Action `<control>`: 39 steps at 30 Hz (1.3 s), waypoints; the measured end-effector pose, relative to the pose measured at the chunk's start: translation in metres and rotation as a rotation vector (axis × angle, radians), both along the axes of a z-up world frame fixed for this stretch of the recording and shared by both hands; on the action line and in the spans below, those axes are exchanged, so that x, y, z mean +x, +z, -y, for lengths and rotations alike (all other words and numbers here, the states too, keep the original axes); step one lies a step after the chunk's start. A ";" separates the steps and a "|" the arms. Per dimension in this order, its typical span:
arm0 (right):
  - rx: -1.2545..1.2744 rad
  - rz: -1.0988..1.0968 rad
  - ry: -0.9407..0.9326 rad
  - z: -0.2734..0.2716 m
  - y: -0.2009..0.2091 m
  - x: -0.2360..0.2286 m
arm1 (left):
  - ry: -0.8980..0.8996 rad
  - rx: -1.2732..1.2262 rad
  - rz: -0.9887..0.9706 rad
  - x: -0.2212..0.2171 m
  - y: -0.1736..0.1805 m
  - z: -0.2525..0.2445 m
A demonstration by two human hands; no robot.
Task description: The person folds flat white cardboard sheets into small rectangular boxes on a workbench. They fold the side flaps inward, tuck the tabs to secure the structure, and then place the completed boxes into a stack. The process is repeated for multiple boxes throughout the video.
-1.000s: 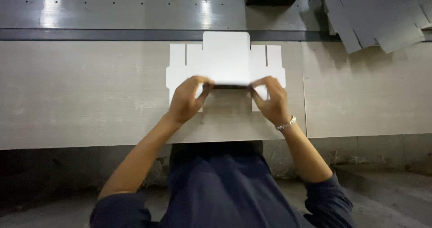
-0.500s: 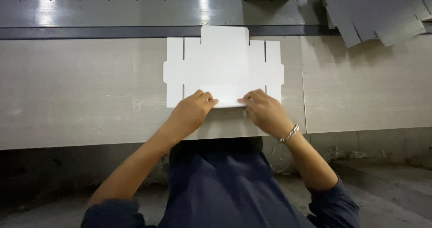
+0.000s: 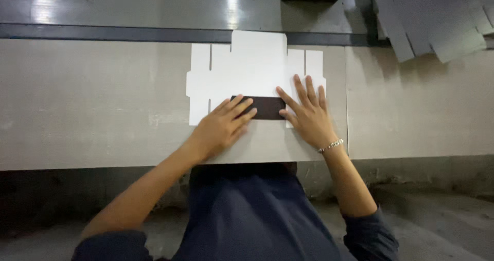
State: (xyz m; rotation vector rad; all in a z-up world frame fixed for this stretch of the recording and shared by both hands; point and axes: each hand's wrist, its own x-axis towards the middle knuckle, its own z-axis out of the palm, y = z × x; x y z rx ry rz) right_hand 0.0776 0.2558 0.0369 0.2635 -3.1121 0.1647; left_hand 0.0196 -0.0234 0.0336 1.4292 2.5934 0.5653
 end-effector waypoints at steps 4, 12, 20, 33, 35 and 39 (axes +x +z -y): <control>0.094 0.004 -0.038 0.017 0.002 -0.001 | 0.000 -0.148 0.019 0.008 -0.004 -0.002; 0.088 -0.115 0.126 0.058 -0.017 -0.010 | 0.023 -0.131 -0.172 0.018 -0.018 -0.012; 0.035 -0.014 0.119 0.008 -0.017 0.005 | 0.046 -0.159 -0.101 0.009 -0.012 0.009; 0.062 -0.194 0.277 -0.003 -0.028 -0.024 | -0.119 -0.114 -0.256 -0.035 0.010 -0.035; 0.000 -0.075 0.173 0.003 -0.007 -0.040 | -0.086 -0.112 -0.140 -0.055 0.000 -0.042; -0.249 -0.017 0.056 0.003 -0.001 -0.062 | 0.047 -0.053 -0.184 -0.081 -0.029 -0.059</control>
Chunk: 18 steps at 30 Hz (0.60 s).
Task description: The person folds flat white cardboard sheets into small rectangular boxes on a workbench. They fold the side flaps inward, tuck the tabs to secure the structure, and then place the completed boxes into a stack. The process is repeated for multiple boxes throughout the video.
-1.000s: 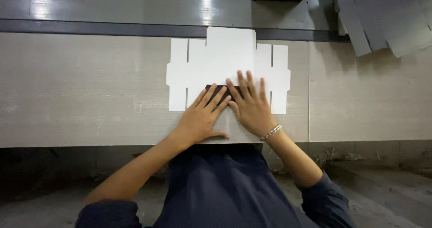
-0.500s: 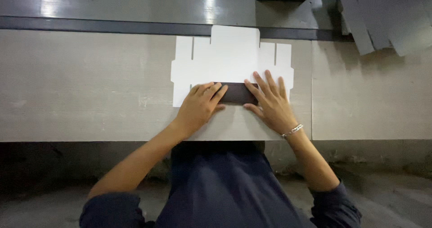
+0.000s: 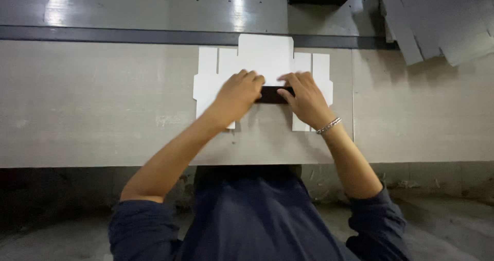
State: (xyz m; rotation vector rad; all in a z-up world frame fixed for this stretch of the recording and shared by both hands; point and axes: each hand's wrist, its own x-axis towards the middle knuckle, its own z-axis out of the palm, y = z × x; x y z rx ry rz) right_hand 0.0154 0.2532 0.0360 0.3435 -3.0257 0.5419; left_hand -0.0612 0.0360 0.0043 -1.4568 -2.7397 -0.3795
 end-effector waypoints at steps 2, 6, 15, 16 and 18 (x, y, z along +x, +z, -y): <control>-0.030 0.009 -0.044 0.007 0.009 -0.004 | -0.012 -0.011 0.016 0.024 0.042 -0.008; 0.088 -0.001 -0.062 0.000 -0.027 -0.007 | 0.029 0.031 0.045 0.038 0.027 -0.020; -0.577 -0.055 -0.135 -0.048 0.005 -0.005 | -0.216 0.158 -0.143 0.058 0.016 0.005; -0.583 -0.067 -0.142 -0.054 0.009 -0.007 | -0.227 0.152 -0.151 0.063 0.033 0.008; -0.437 0.173 -0.306 -0.065 0.013 -0.003 | -0.400 0.313 -0.205 0.079 0.065 0.015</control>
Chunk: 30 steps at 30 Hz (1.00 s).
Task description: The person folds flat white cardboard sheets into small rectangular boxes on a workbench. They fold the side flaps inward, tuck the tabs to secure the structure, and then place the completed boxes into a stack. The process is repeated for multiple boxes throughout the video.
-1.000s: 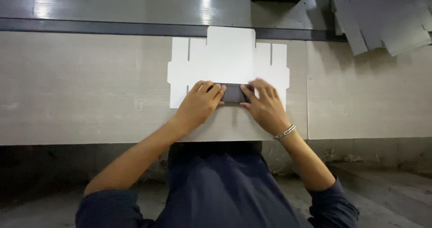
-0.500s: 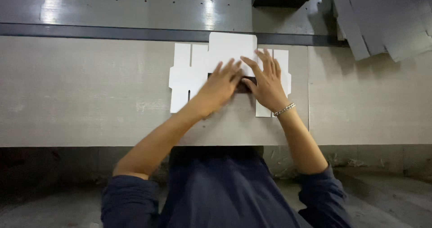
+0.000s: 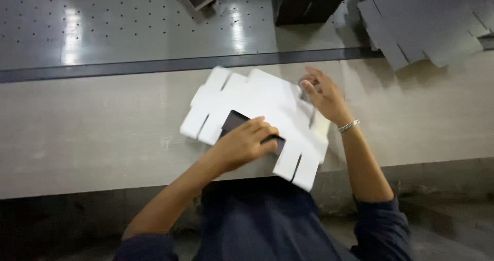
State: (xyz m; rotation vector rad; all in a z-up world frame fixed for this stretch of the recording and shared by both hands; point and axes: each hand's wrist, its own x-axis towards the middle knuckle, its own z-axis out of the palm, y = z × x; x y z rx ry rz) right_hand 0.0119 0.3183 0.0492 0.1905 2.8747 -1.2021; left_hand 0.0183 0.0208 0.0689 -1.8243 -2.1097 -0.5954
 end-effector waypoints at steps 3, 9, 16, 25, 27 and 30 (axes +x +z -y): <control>-0.288 0.063 0.037 0.008 0.003 0.000 | -0.080 0.091 -0.016 0.014 0.015 0.006; -0.821 0.048 -0.124 0.027 0.028 0.024 | -0.046 0.236 -0.043 0.005 0.034 0.048; -0.441 -0.790 -0.163 0.049 -0.018 0.063 | 0.248 0.007 -0.185 -0.041 0.046 0.077; -0.518 -0.373 -0.123 0.125 -0.048 0.118 | 0.372 -0.357 0.270 -0.014 -0.027 0.035; 0.013 -0.451 0.024 0.112 -0.053 0.119 | 0.417 -0.303 0.152 -0.020 -0.056 0.042; 0.442 -0.663 -0.009 0.079 -0.080 0.114 | 0.321 -0.257 0.300 -0.016 -0.045 0.049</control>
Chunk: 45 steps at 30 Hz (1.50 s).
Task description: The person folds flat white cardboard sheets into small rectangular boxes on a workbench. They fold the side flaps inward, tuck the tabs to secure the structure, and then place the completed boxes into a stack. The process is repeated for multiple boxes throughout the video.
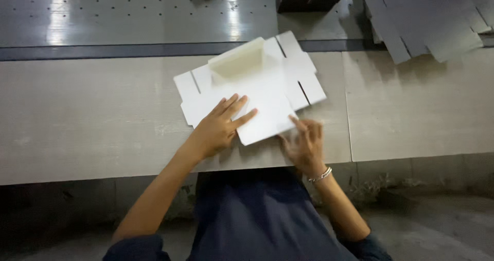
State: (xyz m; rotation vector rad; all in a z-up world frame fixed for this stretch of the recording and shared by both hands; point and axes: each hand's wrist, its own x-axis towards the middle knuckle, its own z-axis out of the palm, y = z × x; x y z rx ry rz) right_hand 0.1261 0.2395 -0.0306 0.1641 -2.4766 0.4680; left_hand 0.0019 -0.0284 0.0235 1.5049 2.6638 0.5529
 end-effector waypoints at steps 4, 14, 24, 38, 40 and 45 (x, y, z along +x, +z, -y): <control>0.162 0.014 -0.058 -0.013 0.042 -0.013 | -0.164 -0.027 0.060 -0.001 -0.003 0.011; 0.291 0.511 0.213 -0.010 0.076 -0.044 | 0.008 -0.202 0.141 -0.012 0.015 0.010; -0.172 0.282 0.022 -0.008 0.042 -0.109 | 0.497 0.357 0.329 -0.041 0.007 -0.008; 0.344 0.389 -0.011 0.032 0.046 -0.105 | 0.004 -0.145 -0.083 -0.007 -0.006 -0.044; 0.373 0.332 -0.009 0.029 0.045 -0.106 | -0.013 -0.146 -0.114 -0.013 -0.013 -0.049; -0.161 0.471 0.042 0.024 0.055 -0.106 | 0.201 0.392 0.259 -0.037 -0.028 -0.044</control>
